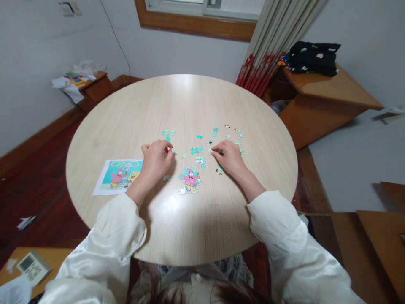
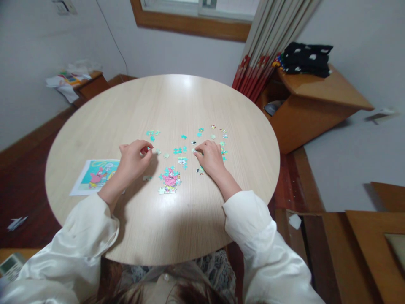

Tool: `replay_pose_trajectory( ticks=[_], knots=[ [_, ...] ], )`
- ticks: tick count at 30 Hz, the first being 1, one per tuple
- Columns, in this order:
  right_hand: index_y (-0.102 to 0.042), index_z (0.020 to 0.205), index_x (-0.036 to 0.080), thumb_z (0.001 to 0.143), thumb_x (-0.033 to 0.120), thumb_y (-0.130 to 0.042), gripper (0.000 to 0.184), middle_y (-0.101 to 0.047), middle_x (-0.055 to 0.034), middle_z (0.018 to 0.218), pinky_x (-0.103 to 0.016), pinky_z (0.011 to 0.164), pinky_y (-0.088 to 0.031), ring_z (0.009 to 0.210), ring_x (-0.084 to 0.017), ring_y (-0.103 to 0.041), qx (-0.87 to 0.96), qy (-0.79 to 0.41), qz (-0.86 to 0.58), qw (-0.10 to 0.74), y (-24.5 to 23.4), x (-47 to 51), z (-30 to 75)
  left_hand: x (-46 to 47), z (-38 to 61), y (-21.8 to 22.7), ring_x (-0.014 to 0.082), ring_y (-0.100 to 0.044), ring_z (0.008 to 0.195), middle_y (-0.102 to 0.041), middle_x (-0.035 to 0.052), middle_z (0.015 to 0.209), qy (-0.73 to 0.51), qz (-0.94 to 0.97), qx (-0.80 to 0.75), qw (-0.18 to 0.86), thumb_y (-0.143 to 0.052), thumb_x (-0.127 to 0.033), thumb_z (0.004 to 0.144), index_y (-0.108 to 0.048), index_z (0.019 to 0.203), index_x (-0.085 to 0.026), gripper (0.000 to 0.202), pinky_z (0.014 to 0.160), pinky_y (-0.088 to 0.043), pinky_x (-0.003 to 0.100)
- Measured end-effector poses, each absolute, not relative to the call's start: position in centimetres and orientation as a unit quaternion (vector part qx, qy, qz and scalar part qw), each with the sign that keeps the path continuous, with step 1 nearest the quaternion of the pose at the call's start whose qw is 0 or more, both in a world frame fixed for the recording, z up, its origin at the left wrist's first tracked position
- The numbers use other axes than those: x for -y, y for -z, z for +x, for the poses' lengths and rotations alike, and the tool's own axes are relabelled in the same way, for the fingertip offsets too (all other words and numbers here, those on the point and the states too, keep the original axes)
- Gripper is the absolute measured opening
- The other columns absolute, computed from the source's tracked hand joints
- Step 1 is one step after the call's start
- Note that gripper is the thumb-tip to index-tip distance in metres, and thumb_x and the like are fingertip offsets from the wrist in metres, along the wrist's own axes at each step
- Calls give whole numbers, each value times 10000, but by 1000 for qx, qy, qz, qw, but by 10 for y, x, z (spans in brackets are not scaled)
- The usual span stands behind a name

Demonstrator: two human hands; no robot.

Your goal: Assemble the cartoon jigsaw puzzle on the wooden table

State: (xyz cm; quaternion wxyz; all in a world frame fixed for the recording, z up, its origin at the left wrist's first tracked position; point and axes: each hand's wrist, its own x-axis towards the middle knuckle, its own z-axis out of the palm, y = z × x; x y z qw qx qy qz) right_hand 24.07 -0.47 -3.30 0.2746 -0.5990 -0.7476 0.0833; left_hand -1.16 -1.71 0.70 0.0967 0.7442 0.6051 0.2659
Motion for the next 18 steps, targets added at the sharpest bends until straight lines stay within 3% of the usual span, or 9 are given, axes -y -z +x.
replay_pose_trajectory(
  ticks=[9, 18],
  knots=[
    [-674, 837, 208, 849, 173, -584, 97, -679, -86, 914, -418, 821, -386, 910, -256, -580, 766, -77, -569, 289, 39, 3, 242, 19, -8, -5, 213, -576, 836, -651, 35, 851, -269, 760, -581, 116, -481, -115, 824, -567, 851, -198, 123, 845, -317, 411],
    [-658, 826, 187, 908, 193, -505, 173, -674, -116, 909, -396, 809, -396, 904, -261, -589, 767, -72, -577, 270, 33, 0, 238, 20, -5, -6, 205, -592, 789, -661, 39, 812, -297, 761, -558, 144, -506, -123, 828, -586, 822, -186, 102, 829, -375, 407]
  ],
)
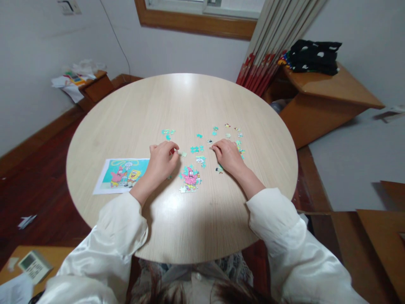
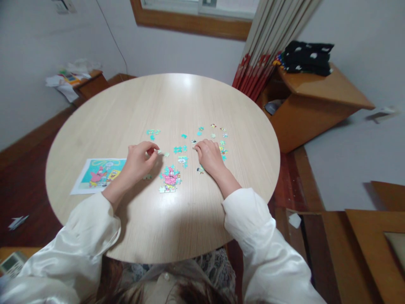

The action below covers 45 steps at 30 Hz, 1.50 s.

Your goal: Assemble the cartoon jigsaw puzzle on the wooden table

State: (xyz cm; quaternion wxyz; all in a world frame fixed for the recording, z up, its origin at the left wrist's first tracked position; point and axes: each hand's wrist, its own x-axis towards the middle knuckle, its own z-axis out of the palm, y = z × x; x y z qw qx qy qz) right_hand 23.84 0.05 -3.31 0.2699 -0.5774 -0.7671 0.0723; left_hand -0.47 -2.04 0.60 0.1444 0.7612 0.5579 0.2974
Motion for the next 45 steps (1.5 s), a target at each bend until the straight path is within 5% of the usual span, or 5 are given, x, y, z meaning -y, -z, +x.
replay_pose_trajectory(
  ticks=[13, 36, 45],
  knots=[
    [-661, 882, 208, 939, 265, -451, 224, -709, -58, 857, -320, 741, -478, 784, -182, -632, 783, -196, -452, 379, 10, 34, 204, 32, 25, 5, 171, -665, 662, -706, 49, 708, -402, 607, -427, 537, -677, -300, 798, -632, 818, -174, 135, 635, -508, 306],
    [-735, 829, 232, 823, 336, -660, 128, -738, -38, 829, -381, 796, -548, 797, -184, -679, 697, -344, -436, 453, 13, 34, 206, 32, 26, 5, 158, -675, 717, -711, 34, 744, -434, 584, -433, 531, -706, -164, 726, -676, 761, -169, 46, 731, -557, 323],
    [-743, 983, 238, 824, 354, -661, 213, -746, -55, 959, -405, 868, -553, 881, -186, -687, 679, -385, -423, 460, 20, 31, 208, 30, 24, 5, 150, -659, 680, -688, 25, 703, -424, 583, -446, 530, -671, -127, 721, -650, 733, -168, 47, 691, -543, 306]
  ],
)
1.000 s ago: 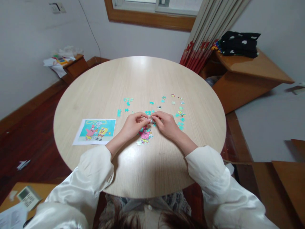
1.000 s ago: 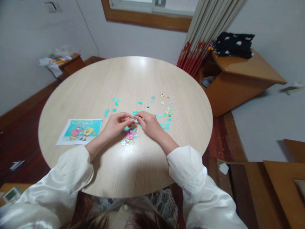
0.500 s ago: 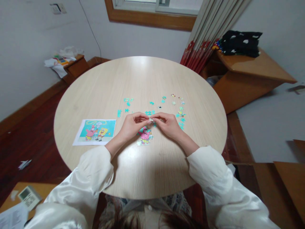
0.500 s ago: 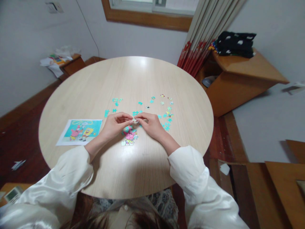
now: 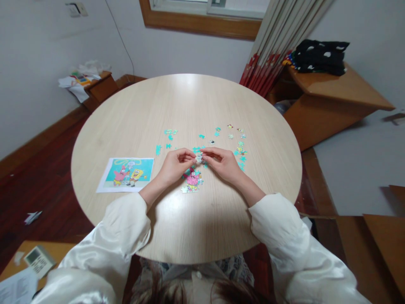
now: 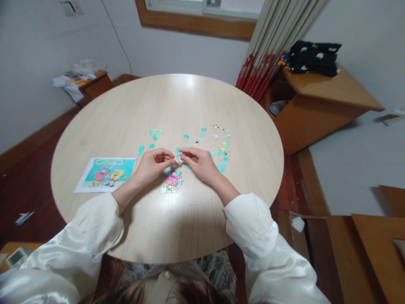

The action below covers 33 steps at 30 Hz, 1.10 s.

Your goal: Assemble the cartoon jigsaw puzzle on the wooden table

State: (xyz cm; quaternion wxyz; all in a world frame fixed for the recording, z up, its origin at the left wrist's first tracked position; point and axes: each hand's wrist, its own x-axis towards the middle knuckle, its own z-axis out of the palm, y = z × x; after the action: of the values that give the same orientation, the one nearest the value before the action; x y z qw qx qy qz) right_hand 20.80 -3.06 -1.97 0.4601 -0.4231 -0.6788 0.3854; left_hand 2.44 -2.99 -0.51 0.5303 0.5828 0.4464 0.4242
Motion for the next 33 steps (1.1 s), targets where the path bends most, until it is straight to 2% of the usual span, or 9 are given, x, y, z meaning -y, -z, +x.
replay_pose_trajectory(
  ticks=[5, 11, 17, 22, 27, 33],
  knots=[
    [-750, 938, 216, 852, 298, -616, 180, -747, -65, 929, -389, 844, -541, 879, -185, -684, 706, -349, -423, 448, 17, 31, 211, 29, 23, 8, 134, -622, 635, -678, 25, 694, -422, 599, -440, 519, -647, -126, 734, -673, 736, -161, 44, 640, -505, 283],
    [-736, 888, 188, 843, 303, -624, 167, -747, -59, 871, -350, 792, -535, 819, -169, -679, 707, -384, -426, 413, 15, 31, 211, 28, 22, 12, 122, -596, 605, -667, 23, 681, -408, 610, -449, 510, -636, -144, 762, -696, 766, -149, 60, 582, -464, 254],
    [-713, 898, 181, 809, 288, -649, 154, -726, -50, 832, -326, 745, -529, 776, -157, -666, 690, -397, -437, 420, 18, 29, 210, 27, 22, 12, 112, -577, 599, -648, 12, 666, -407, 621, -450, 496, -622, -99, 758, -686, 754, -145, 78, 585, -448, 245],
    [-709, 920, 181, 800, 291, -658, 171, -724, -52, 837, -333, 761, -536, 788, -159, -669, 675, -425, -438, 415, 19, 28, 210, 30, 22, 11, 111, -541, 599, -622, -2, 645, -386, 658, -458, 457, -690, -118, 730, -699, 842, -137, 114, 582, -427, 243],
    [-714, 910, 173, 801, 274, -642, 166, -733, -55, 834, -332, 756, -540, 781, -159, -673, 676, -432, -440, 402, 18, 28, 210, 32, 22, 10, 124, -563, 640, -665, 26, 710, -374, 683, -467, 419, -664, -152, 779, -708, 848, -133, 85, 610, -440, 252],
    [-704, 853, 170, 808, 251, -602, 138, -729, -52, 826, -319, 732, -529, 762, -154, -667, 685, -424, -444, 391, 17, 29, 209, 30, 24, 11, 120, -553, 620, -669, 24, 696, -366, 689, -477, 406, -622, -140, 804, -711, 816, -140, 89, 599, -421, 247]
  ],
)
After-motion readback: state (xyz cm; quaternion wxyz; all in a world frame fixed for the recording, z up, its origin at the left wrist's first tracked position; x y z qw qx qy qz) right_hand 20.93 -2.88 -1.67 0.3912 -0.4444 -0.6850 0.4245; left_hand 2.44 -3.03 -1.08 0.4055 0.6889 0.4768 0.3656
